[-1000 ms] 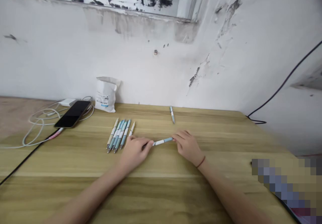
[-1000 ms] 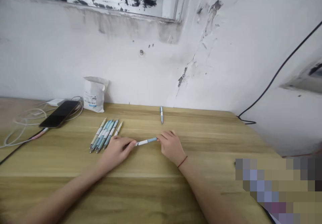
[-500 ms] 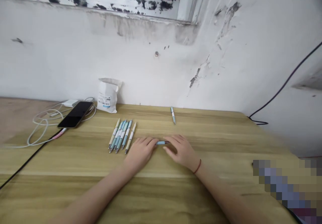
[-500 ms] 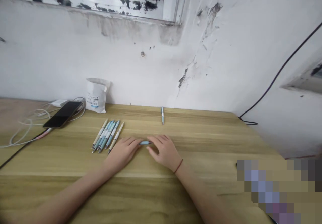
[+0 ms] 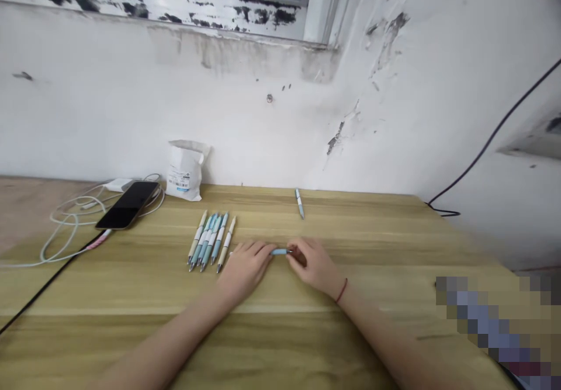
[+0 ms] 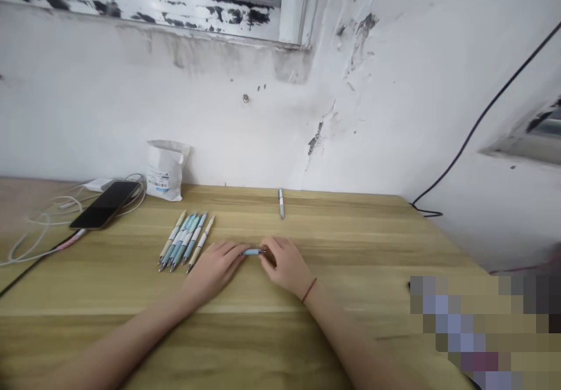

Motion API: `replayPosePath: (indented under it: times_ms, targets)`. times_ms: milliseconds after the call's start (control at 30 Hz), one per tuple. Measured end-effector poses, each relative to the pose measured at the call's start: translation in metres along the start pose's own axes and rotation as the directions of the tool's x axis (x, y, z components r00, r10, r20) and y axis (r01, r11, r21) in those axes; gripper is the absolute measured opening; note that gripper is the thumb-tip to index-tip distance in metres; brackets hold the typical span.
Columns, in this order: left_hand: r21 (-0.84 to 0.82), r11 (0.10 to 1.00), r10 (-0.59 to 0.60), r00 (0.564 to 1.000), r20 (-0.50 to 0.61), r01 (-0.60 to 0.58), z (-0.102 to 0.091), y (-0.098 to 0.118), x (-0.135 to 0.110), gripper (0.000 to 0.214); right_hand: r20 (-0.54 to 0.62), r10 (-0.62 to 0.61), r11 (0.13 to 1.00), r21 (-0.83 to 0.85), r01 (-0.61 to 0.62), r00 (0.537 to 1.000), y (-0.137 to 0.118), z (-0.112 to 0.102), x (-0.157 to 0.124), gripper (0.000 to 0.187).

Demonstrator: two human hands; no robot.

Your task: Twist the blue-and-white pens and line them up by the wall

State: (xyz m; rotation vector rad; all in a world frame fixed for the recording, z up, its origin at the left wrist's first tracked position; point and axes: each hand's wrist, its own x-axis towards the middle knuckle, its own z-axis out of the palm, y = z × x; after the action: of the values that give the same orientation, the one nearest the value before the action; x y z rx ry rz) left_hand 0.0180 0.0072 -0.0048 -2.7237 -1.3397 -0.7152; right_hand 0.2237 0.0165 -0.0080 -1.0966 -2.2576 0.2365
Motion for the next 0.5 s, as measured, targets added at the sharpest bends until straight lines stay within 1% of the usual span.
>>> replayPosePath:
  times_ms: [33, 133, 200, 233, 400, 500]
  targets:
    - [-0.009, 1.000, 0.000, 1.000, -0.003, 0.000, -0.0007, 0.0002, -0.0002, 0.025, 0.004, 0.003, 1.000, -0.009, -0.003, 1.000, -0.0007, -0.0002, 0.0006, 0.012]
    - [-0.032, 0.999, 0.002, 1.000, -0.014, -0.002, -0.0018, 0.0004, -0.0007, 0.025, 0.020, -0.002, 0.998, -0.058, 0.003, 1.000, -0.0002, 0.0006, 0.0021, 0.012]
    - [-0.038, 0.999, 0.000, 1.000, -0.028, -0.001, -0.0017, 0.0001, -0.0006, 0.025, 0.029, -0.017, 0.996, -0.084, 0.019, 0.999, 0.0017, 0.0017, 0.0025, 0.022]
    - [-0.038, 0.999, -0.001, 0.999, -0.034, 0.000, -0.0016, 0.0000, -0.0005, 0.025, 0.033, -0.028, 0.996, -0.083, 0.030, 0.999, 0.0026, 0.0022, 0.0024, 0.024]
    - [-0.052, 0.999, -0.007, 1.000, -0.028, 0.006, -0.0017, -0.0001, -0.0002, 0.025, 0.040, -0.034, 0.999, -0.003, 0.034, 0.999, 0.0034, 0.0020, 0.0005, 0.009]
    - [-0.055, 0.998, -0.023, 1.000, -0.001, 0.023, -0.0024, -0.0002, -0.0005, 0.022, 0.039, -0.016, 1.000, -0.001, 0.016, 0.999, 0.0008, 0.0005, 0.0001, 0.007]
